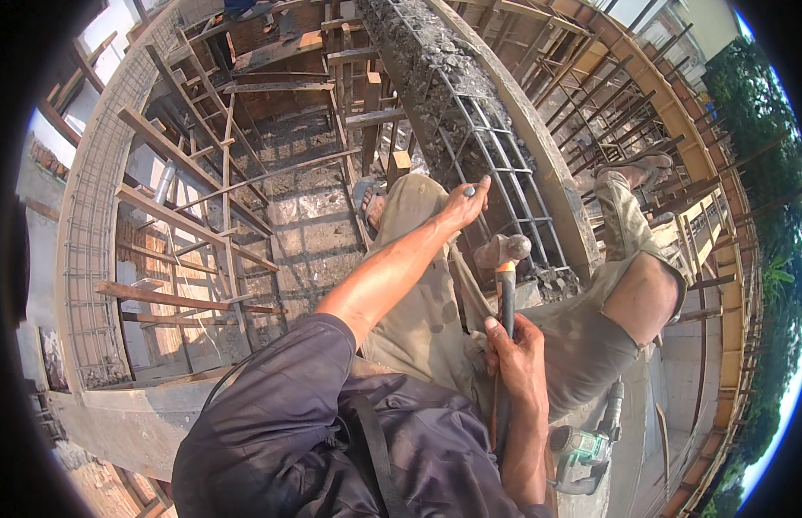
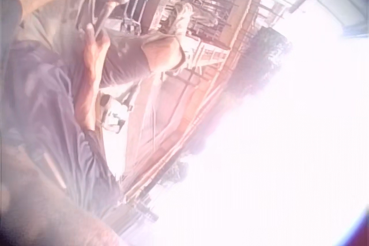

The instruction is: The person uses a hammer to drive metal rods into a concrete and steel reinforcement structure on a construction site.

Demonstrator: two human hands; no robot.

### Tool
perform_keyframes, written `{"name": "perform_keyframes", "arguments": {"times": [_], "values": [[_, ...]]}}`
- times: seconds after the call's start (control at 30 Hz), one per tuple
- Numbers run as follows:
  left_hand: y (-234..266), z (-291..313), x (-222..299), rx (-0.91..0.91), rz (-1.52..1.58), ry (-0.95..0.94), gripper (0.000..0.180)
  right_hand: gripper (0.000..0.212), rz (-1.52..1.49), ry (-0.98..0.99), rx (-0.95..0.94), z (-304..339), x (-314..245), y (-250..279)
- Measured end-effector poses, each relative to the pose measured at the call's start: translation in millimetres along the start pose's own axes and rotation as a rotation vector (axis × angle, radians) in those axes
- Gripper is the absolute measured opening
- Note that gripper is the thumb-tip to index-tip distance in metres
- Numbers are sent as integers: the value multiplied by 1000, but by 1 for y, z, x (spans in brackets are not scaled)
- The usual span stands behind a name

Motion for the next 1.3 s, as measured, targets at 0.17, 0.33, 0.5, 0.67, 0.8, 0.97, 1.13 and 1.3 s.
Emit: {"name": "perform_keyframes", "arguments": {"times": [0.17,0.33,0.5,0.67,0.8,0.97,1.13,1.3], "values": [[20,-4,-22,122,-73,92,74,33,-82,177,133,45,-67,11],[47,-18,6,390,369,-146,74,27,-86,709,366,107,-131,55],[124,8,83,686,695,-464,63,35,-184,915,244,142,-155,133],[217,58,192,806,633,-789,57,28,2,813,727,138,-149,166],[268,127,250,732,304,-891,58,33,45,563,863,92,-140,161],[291,195,230,565,-59,-619,57,23,53,268,642,23,-73,170],[311,266,138,880,-219,-495,54,30,128,73,504,-43,14,180],[315,356,46,1057,-397,-406,52,34,312,-33,459,-82,86,177]]}}
Point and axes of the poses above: each hand's wrist, its own z-axis away from the middle knuckle, its own y-axis out of the back of the hand, x = y × z, the point moved 2 cm from there along -z, towards the middle knuckle, and after that the axes turned 13 degrees about -x, right-handed, at the moved point
